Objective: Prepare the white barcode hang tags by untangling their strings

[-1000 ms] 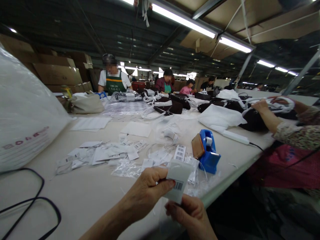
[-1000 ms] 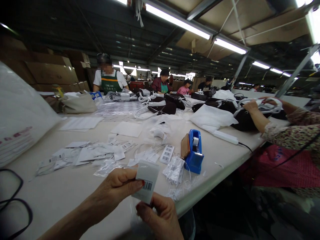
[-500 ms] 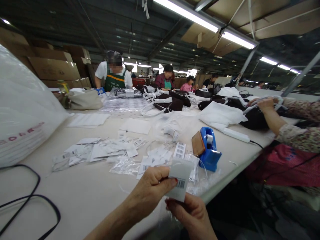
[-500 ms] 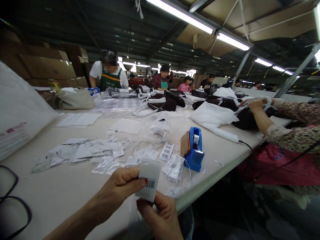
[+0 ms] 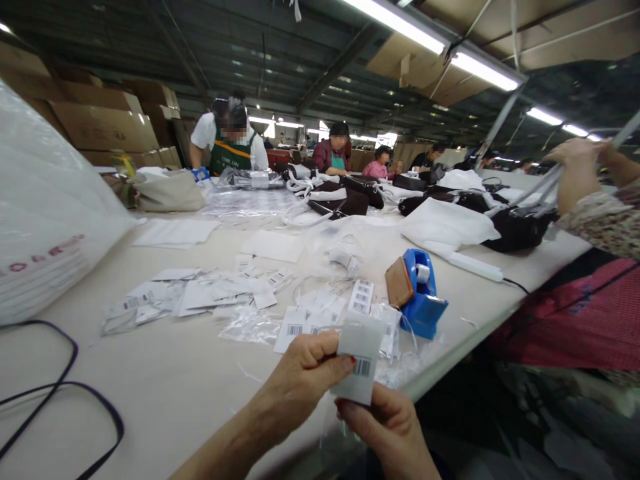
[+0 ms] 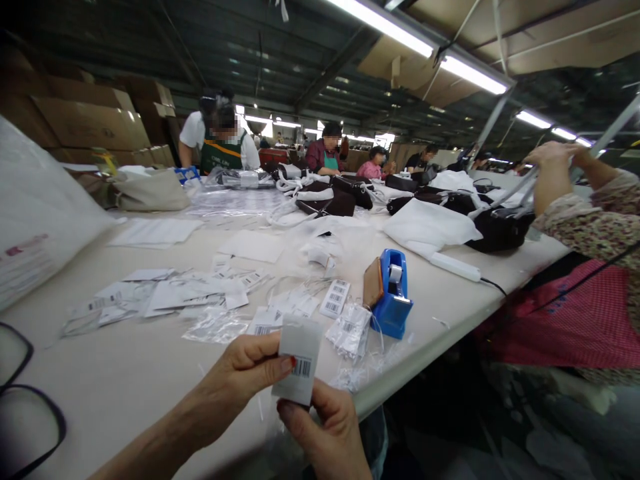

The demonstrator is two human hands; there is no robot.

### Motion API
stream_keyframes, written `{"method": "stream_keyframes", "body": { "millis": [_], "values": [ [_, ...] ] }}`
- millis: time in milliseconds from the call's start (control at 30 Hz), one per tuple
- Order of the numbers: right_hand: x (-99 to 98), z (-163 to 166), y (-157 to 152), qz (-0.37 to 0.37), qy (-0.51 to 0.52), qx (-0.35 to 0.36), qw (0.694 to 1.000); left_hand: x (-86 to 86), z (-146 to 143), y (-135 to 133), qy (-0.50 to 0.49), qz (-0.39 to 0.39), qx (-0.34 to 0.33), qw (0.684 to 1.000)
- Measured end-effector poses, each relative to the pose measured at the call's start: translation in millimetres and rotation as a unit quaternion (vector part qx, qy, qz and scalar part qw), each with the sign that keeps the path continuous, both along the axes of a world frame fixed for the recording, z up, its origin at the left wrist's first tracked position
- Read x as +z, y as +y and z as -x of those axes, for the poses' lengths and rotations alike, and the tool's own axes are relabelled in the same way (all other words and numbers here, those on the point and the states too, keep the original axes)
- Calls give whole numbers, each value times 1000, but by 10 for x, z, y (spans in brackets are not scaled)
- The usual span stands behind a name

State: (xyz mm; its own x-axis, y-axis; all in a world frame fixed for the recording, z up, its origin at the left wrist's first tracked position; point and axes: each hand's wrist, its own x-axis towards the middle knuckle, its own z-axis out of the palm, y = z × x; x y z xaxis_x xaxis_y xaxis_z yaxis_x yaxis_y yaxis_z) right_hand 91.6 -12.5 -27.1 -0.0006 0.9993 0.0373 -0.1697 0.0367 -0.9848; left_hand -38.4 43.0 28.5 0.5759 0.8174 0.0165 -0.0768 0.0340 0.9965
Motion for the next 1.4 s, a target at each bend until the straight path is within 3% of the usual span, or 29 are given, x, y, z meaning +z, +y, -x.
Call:
{"method": "stream_keyframes", "body": {
  "millis": [767,1133,1400],
  "values": [
    [-88,-34,-13,26,-19,18,999,-202,-58,-46,-146,172,96,970],
    [-110,22,-23,51,-30,-39,997,-273,-51,-132,-127,172,132,968],
    [-130,-2,-35,84,7,22,996,-384,166,-86,2,123,53,991]
  ]
}}
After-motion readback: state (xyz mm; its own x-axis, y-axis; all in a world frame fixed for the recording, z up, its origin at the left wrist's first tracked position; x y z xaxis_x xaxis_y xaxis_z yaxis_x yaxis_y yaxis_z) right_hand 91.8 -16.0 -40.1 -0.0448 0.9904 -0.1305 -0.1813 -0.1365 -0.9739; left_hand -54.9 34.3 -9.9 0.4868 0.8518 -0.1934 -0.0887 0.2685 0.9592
